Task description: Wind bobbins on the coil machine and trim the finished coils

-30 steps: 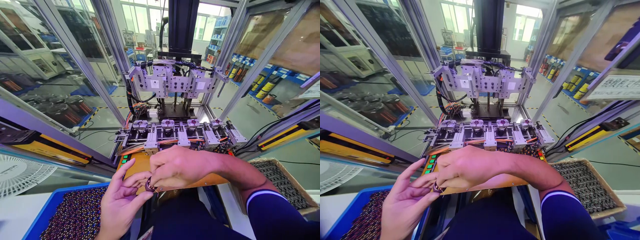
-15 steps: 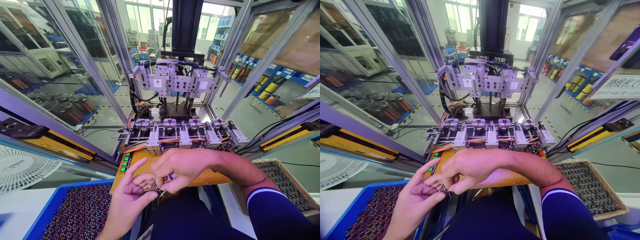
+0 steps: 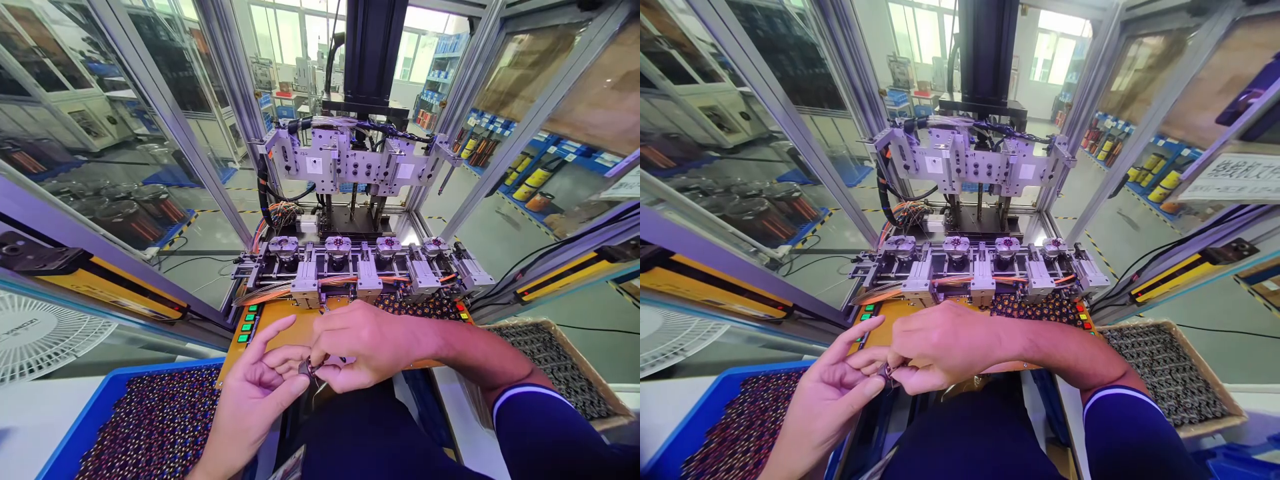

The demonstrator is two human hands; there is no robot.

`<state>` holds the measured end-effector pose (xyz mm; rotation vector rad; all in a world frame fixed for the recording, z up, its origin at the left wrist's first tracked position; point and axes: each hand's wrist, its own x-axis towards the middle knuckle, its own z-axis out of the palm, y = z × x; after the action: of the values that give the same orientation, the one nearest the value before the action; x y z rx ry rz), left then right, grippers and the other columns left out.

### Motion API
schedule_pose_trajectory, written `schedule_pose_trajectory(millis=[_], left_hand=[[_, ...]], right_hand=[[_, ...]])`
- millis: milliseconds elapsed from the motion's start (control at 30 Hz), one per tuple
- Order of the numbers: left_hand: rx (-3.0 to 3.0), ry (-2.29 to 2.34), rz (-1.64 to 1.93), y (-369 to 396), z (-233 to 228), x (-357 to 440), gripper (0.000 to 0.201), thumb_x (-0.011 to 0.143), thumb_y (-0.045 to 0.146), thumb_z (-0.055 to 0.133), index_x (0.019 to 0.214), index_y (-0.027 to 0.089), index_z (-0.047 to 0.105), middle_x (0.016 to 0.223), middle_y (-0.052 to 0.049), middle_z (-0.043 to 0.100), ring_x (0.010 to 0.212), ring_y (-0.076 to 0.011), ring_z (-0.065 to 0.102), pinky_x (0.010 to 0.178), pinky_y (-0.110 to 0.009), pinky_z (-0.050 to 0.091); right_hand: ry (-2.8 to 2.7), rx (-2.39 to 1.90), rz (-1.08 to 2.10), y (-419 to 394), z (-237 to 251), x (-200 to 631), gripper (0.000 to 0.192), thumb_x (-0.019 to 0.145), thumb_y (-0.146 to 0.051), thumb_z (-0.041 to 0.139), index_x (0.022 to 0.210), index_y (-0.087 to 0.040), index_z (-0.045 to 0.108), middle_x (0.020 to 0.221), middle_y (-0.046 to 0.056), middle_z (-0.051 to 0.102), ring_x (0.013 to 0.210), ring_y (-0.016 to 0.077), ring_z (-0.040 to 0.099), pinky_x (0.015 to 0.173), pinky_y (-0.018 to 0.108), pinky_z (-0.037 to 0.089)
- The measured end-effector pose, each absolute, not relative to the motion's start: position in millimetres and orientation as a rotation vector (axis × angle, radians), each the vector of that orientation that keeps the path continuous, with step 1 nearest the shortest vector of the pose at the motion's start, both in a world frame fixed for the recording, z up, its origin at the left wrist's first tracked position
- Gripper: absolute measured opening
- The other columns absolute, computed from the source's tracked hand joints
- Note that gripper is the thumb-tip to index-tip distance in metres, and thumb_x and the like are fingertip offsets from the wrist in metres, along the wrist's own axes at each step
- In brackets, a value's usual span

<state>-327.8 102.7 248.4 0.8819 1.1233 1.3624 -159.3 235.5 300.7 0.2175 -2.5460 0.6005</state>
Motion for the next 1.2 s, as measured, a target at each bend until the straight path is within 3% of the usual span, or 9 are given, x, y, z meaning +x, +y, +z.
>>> schedule_pose_trajectory(millis=[133,333,533,1033,1200], left_hand=[[0.893,1.155,1.394,101.7,249.5,-326.4,0.065,0.078,0.026,0.079,0.133,0.022,0.046,0.094,-0.006,0.078,0.087,-0.0201,0.076,0.079,-0.026,0.061],[0.938,1.208,1.403,99.0,253.8,-325.5,0.062,0.076,0.025,0.081,0.128,0.023,0.047,0.091,-0.004,0.077,0.079,-0.0181,0.076,0.075,-0.026,0.062],[0.975,1.244,1.387,97.9,253.8,-325.5,0.057,0.079,0.027,0.078,0.126,0.026,0.045,0.09,-0.001,0.075,0.076,-0.014,0.073,0.073,-0.023,0.06],[1.053,1.264,1.419,99.0,249.6,-327.6,0.052,0.078,0.023,0.078,0.121,0.025,0.05,0.087,-0.001,0.074,0.074,-0.0134,0.072,0.071,-0.024,0.06],[1.042,1.233,1.413,100.3,249.5,-328.5,0.055,0.078,0.022,0.078,0.123,0.024,0.048,0.088,-0.003,0.074,0.075,-0.0149,0.073,0.072,-0.025,0.06]], right_hand=[[-2.594,0.197,0.452,234.4,309.5,-155.7,0.018,0.09,-0.02,0.054,0.076,-0.014,0.062,0.069,0.002,0.061,0.062,0.0124,0.049,0.058,0.026,0.038],[-2.69,0.182,0.501,234.2,311.1,-156.9,0.017,0.092,-0.021,0.054,0.08,-0.014,0.064,0.068,0.002,0.062,0.06,0.0117,0.05,0.058,0.026,0.037],[-2.73,0.218,0.439,234.9,309.9,-160.8,0.023,0.092,-0.019,0.055,0.072,-0.013,0.064,0.062,0.0,0.059,0.056,0.0107,0.045,0.057,0.028,0.033],[-2.673,0.33,0.459,240.5,294.0,-169.1,0.026,0.096,-0.019,0.052,0.077,-0.011,0.067,0.069,0.004,0.066,0.065,0.0105,0.058,0.065,0.023,0.043],[-2.584,0.277,0.731,245.8,293.7,-167.7,0.02,0.096,-0.023,0.055,0.096,-0.008,0.069,0.082,0.006,0.072,0.073,0.0116,0.063,0.07,0.023,0.046]])
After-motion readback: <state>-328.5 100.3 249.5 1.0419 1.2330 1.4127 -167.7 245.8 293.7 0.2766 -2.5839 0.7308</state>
